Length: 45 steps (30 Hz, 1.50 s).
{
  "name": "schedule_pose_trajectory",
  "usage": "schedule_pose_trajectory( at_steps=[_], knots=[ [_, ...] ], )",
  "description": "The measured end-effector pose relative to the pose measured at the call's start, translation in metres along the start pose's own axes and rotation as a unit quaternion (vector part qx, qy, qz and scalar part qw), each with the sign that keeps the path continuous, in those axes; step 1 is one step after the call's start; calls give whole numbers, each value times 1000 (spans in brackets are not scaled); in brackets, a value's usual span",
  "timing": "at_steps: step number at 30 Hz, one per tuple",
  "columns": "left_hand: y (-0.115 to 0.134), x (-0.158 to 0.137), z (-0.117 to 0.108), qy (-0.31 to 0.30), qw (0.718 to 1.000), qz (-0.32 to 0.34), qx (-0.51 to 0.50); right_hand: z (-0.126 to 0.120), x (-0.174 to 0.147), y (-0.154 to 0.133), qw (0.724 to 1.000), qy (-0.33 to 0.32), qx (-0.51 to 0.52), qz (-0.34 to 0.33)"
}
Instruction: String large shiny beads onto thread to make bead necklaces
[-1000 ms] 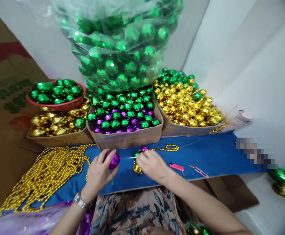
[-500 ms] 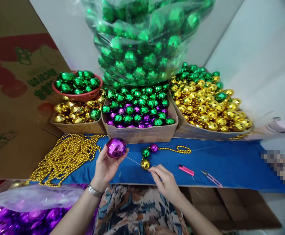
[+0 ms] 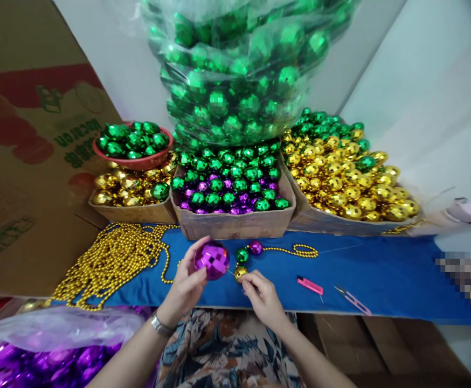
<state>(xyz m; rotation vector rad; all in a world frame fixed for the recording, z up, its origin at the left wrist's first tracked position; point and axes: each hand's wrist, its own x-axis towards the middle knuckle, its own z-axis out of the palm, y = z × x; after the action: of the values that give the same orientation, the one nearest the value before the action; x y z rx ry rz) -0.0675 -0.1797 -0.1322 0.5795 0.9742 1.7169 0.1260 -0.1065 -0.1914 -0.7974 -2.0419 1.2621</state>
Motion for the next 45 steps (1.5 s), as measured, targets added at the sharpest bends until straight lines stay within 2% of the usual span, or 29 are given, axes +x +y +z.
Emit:
schedule_pose_trajectory(
  at_steps=[5,10,15,24,37,40,42,44,45],
  knots=[
    [-8,-5,4,-35,998,-1,44,11,2,5,995,-9,88,34],
    [-7,-4,5,-38,999,-26,12,10,-1,5,994,-12,103,40],
    [-6,-3,6,-36,999,-23,1,11,-1,3,992,-8,121,45],
    [-7,-2,3,-30,998,-40,-28,13,-2,2,993,-10,112,43],
    [-8,-3,-1,-38,998,-35,-20,12,0,0,995,-7,94,34],
    [-10,-5,5,-52,998,-42,1,13,1,-2,993,-10,106,42],
    [-11,-7,6,-82,995,-46,30,14,1,-3,991,-12,122,49],
    [-12,-5,0,-108,991,-35,66,14,2,0,989,-10,138,55],
    [-12,-1,-8,-100,990,-17,97,14,1,2,988,-7,143,58]
  ],
)
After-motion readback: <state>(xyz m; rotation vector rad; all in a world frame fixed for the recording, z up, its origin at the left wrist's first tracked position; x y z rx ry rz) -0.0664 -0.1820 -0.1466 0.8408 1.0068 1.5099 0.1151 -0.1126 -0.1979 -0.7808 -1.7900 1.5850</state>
